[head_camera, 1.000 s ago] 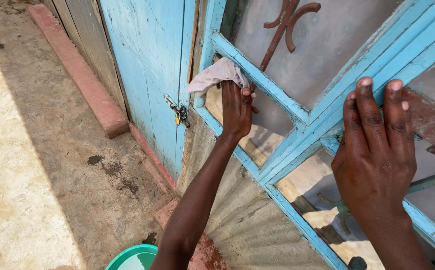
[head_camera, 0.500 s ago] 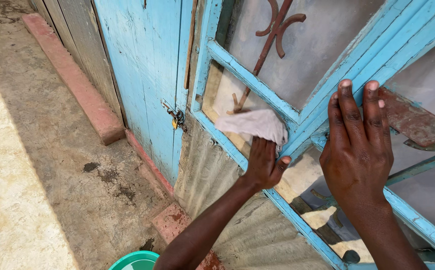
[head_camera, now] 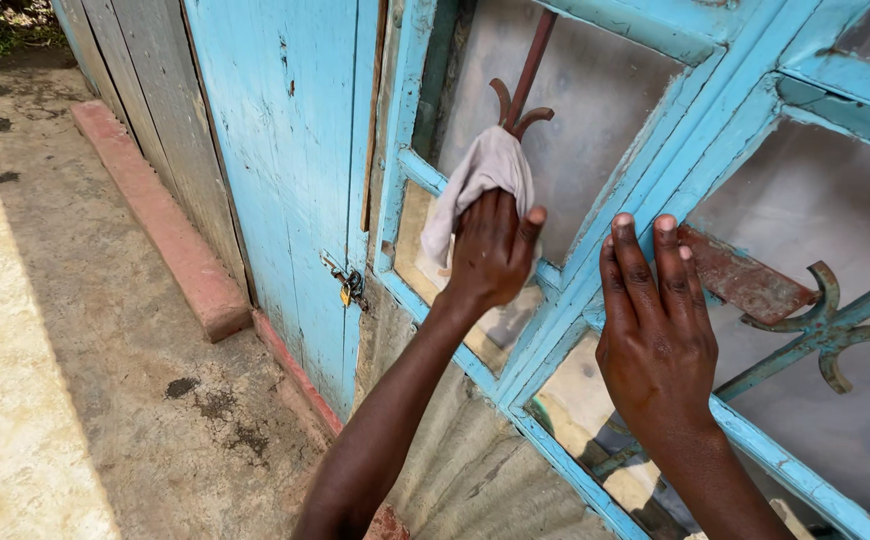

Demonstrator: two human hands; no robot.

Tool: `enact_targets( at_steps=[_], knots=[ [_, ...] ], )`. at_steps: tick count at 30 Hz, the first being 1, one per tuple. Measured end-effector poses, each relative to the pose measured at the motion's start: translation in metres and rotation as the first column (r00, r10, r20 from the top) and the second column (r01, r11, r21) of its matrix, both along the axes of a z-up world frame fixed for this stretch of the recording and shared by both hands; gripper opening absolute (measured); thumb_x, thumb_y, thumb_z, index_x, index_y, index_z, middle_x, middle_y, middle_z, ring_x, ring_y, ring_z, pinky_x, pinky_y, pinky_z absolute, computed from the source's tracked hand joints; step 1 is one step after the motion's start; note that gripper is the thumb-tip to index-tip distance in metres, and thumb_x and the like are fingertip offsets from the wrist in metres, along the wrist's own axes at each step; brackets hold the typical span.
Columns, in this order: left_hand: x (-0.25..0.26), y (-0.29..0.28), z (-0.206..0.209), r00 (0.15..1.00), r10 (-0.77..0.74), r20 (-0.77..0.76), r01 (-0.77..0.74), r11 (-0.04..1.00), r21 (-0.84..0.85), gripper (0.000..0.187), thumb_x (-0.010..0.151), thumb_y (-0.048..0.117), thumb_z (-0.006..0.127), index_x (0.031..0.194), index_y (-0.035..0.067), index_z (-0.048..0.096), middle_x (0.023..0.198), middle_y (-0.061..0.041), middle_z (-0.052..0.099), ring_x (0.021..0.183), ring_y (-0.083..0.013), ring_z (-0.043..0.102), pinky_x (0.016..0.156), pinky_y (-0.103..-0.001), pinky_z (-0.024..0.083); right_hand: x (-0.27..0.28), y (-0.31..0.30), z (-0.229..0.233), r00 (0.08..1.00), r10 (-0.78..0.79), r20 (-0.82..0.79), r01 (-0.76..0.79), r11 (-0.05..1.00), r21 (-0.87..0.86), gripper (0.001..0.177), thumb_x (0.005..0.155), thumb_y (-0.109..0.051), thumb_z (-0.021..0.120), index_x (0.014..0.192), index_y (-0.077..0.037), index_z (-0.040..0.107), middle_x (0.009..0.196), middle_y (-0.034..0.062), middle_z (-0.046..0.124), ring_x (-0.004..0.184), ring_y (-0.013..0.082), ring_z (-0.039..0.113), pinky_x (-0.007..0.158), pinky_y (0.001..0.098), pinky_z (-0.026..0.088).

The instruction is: The person cleans a small window on a door using a cloth and liquid from a bottle, first wetting the cloth and then wiping the glass panes and frame.

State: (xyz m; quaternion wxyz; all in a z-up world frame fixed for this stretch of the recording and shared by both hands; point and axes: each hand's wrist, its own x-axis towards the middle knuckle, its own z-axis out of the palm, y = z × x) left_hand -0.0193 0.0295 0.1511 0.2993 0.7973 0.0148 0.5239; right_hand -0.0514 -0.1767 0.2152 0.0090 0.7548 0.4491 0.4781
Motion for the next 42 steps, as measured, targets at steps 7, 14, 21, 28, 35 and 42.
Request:
enact_targets(
  at_steps=[7,14,21,28,35,42],
  knots=[
    [0.047,0.072,0.103,0.984,0.141,0.105,-0.135,0.989,-0.064,0.082,0.099,0.066,0.014,0.117,-0.005,0.05,0.105,-0.025,0.049,0.101,-0.0425,0.05,0.096,-0.052,0.036,0.003,-0.004,0.004,1.0,0.011,-0.015,-0.011,1.0,-0.008,0.051,0.082,0.007,0.059,0.133,0.001,0.06,0.155,0.0106,0.039,0.147,0.0314,0.026,0.119,0.0504,0.032],
    [0.056,0.094,0.09,0.975,0.186,0.121,-0.166,0.973,-0.16,0.088,0.099,0.067,0.012,0.122,-0.009,0.048,0.114,-0.03,0.049,0.11,-0.0461,0.047,0.103,-0.053,0.03,0.002,-0.006,0.003,1.0,0.008,0.005,-0.008,1.0,-0.007,0.052,0.082,0.005,0.06,0.134,-0.001,0.058,0.154,0.0105,0.039,0.147,0.0306,0.025,0.119,0.0478,0.03],
    [0.036,0.047,0.039,0.986,0.156,-0.053,-0.165,0.941,-0.297,0.096,0.098,0.069,0.011,0.125,-0.019,0.041,0.117,-0.036,0.046,0.113,-0.0502,0.042,0.104,-0.055,0.026,0.002,-0.009,0.005,1.0,0.012,0.001,-0.012,0.999,-0.045,0.054,0.081,0.0,0.061,0.135,0.0,0.055,0.155,0.013,0.035,0.146,0.0333,0.023,0.119,0.0479,0.024],
    [0.01,-0.021,0.042,0.998,0.055,0.008,-0.055,0.993,0.104,0.089,0.099,0.069,0.017,0.114,-0.012,0.049,0.106,-0.031,0.05,0.1,-0.0442,0.05,0.092,-0.054,0.038,0.003,-0.012,0.005,1.0,0.008,-0.002,-0.008,0.999,-0.039,0.052,0.081,0.0,0.06,0.132,-0.001,0.057,0.154,0.0118,0.036,0.146,0.0322,0.024,0.119,0.0475,0.024],
    [0.069,0.063,0.102,0.981,0.138,0.134,-0.123,0.986,-0.112,0.091,0.095,0.071,0.014,0.115,-0.011,0.048,0.106,-0.03,0.05,0.101,-0.0413,0.052,0.094,-0.053,0.037,0.004,-0.01,0.005,1.0,0.018,-0.012,-0.018,1.0,-0.017,0.05,0.082,0.001,0.058,0.132,-0.002,0.057,0.153,0.0097,0.037,0.145,0.03,0.025,0.119,0.0462,0.025],
    [0.064,0.088,0.099,0.921,0.21,0.327,-0.163,0.973,-0.164,0.062,0.108,0.048,0.026,0.124,-0.008,0.05,0.118,-0.031,0.051,0.111,-0.0486,0.048,0.098,-0.053,0.037,0.005,-0.01,0.005,1.0,0.018,-0.005,-0.018,1.0,-0.012,0.054,0.082,0.0,0.059,0.136,-0.002,0.055,0.154,0.0099,0.035,0.145,0.03,0.023,0.119,0.0457,0.024]
  ],
)
